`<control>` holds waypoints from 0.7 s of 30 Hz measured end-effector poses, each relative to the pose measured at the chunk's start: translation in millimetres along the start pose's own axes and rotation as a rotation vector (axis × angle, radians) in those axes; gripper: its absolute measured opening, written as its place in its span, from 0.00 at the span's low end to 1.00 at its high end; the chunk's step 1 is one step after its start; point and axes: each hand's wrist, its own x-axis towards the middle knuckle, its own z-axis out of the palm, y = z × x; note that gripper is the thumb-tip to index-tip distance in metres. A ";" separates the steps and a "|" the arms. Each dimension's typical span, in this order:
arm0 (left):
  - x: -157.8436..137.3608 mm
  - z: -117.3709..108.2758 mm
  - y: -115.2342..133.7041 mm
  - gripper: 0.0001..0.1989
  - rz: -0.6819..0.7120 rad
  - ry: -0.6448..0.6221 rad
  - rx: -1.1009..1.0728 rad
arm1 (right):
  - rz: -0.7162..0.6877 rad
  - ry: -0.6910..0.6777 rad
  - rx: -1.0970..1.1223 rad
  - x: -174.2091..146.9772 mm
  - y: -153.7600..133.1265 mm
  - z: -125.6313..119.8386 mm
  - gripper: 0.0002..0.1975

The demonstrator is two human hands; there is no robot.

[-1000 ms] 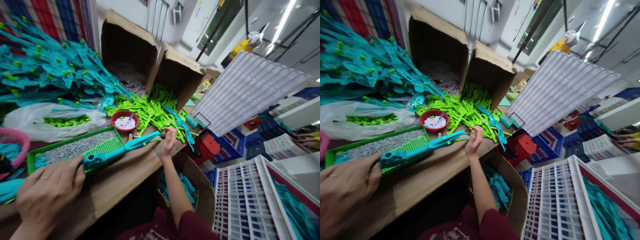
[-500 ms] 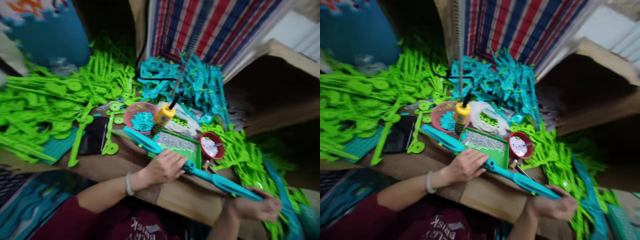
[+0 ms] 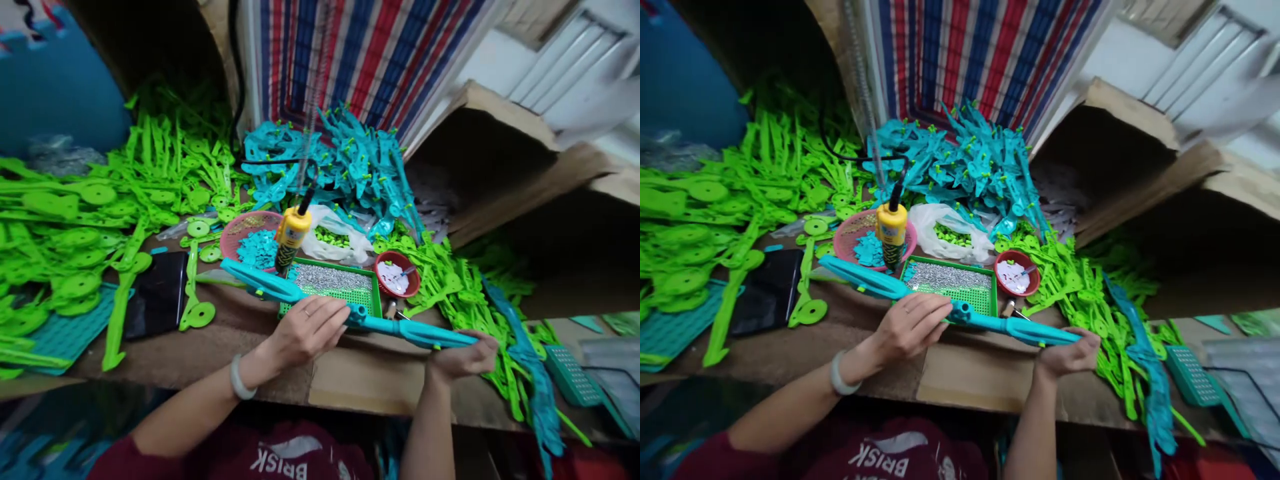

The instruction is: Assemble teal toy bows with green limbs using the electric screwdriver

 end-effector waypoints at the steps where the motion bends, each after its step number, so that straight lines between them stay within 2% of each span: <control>1: 1.6 -7.5 0.3 0.14 0.013 0.024 0.023 | 0.000 -0.001 0.004 0.0 0.2 -2.6 0.25; 3: 3.8 -27.7 -2.4 0.14 -0.005 0.014 0.117 | 0.000 -0.015 0.024 0.4 0.6 -8.2 0.25; 7: -3.4 -75.1 -27.1 0.11 -0.195 -0.169 0.319 | -0.012 -0.043 0.075 1.7 5.3 -13.2 0.25; 11: -12.3 -107.4 -61.7 0.11 -0.246 -0.363 0.218 | -0.029 -0.055 0.107 2.8 11.3 -9.5 0.25; 14: -5.1 -115.4 -80.6 0.11 -0.235 -0.490 0.089 | -0.025 -0.052 0.122 0.8 12.7 -9.3 0.24; 17: 9.3 -114.3 -92.0 0.09 -0.185 -0.608 -0.070 | -0.018 -0.054 0.132 -3.3 11.7 -13.7 0.22; 21: 18.5 -113.3 -99.7 0.09 -0.126 -0.661 -0.206 | -0.018 -0.044 0.153 -8.1 7.8 -16.6 0.22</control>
